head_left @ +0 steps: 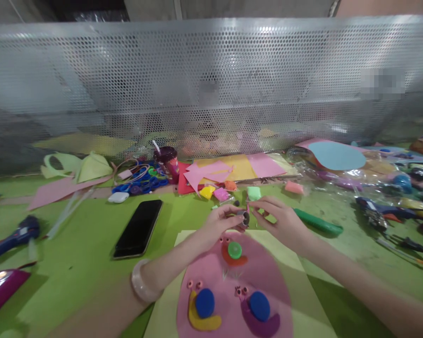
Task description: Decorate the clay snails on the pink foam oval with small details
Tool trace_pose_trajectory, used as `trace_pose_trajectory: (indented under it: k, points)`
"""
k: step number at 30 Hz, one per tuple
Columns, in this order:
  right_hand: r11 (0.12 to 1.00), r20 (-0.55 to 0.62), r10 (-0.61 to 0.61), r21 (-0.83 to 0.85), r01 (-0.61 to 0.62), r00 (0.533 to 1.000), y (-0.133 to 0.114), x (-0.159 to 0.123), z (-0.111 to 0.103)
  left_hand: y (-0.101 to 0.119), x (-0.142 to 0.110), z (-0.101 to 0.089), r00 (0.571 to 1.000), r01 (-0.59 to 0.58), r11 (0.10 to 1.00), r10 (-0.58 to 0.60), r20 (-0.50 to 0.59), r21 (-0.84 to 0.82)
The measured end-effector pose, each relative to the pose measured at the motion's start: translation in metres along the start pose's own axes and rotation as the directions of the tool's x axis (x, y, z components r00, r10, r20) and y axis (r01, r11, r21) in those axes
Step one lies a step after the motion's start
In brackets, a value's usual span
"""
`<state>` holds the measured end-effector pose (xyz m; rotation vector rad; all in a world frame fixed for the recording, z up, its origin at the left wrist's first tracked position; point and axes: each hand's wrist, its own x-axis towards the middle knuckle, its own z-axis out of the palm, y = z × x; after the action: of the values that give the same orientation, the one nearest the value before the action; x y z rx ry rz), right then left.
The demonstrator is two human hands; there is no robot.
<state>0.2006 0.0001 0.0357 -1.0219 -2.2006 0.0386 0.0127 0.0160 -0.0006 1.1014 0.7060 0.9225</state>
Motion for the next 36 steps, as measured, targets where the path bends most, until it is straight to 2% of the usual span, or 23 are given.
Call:
trace_pose_trajectory:
  k: [4, 7, 10, 12, 14, 18, 21, 24, 27, 30, 36]
  points:
    - [0.996, 0.022, -0.079, 0.047, 0.078, 0.997, 0.002, 0.001, 0.003, -0.001, 0.0, -0.002, 1.0, 0.009, 1.0, -0.01, 0.025, 0.023]
    - [0.998, -0.024, -0.033, 0.045, 0.034, 0.999, 0.001, 0.001, 0.004, 0.0, 0.0, -0.002, 1.0, -0.001, 0.999, 0.001, 0.023, 0.032]
    - [1.0, -0.05, 0.017, 0.003, -0.017, 0.999, 0.007, 0.003, -0.002, 0.002, 0.004, -0.007, 0.995, -0.093, 0.994, 0.096, -0.038, 0.059]
    - [0.991, 0.016, 0.074, -0.115, -0.072, 0.997, 0.018, 0.005, -0.011, 0.003, 0.008, -0.015, 0.982, -0.153, 0.984, 0.162, -0.097, 0.091]
    - [0.952, 0.167, 0.176, -0.279, -0.125, 0.97, 0.035, 0.005, -0.022, 0.004, 0.013, -0.025, 0.968, -0.184, 0.976, 0.201, -0.152, 0.12]
    - [0.93, 0.326, 0.254, -0.341, -0.138, 0.911, 0.07, -0.003, -0.043, 0.005, 0.023, -0.043, 0.937, -0.199, 0.968, 0.234, -0.258, 0.153]
    - [0.923, 0.36, 0.277, -0.358, -0.142, 0.891, 0.083, -0.008, -0.052, 0.005, 0.027, -0.049, 0.92, -0.193, 0.972, 0.227, -0.319, 0.133]
    - [0.918, 0.315, 0.27, -0.37, -0.144, 0.91, 0.08, -0.005, -0.053, 0.005, 0.03, -0.05, 0.91, -0.185, 0.976, 0.216, -0.355, 0.117]
    - [0.921, 0.244, 0.234, -0.365, -0.134, 0.941, 0.067, 0.003, -0.046, 0.005, 0.03, -0.051, 0.894, -0.199, 0.973, 0.229, -0.385, 0.117]
    - [0.93, 0.201, 0.169, -0.356, -0.089, 0.965, 0.052, 0.011, -0.029, 0.006, 0.03, -0.052, 0.874, -0.224, 0.968, 0.251, -0.416, 0.114]
    - [0.935, 0.258, 0.053, -0.352, 0.042, 0.965, 0.04, 0.027, 0.016, 0.005, 0.031, -0.055, 0.836, -0.237, 0.965, 0.261, -0.483, 0.113]
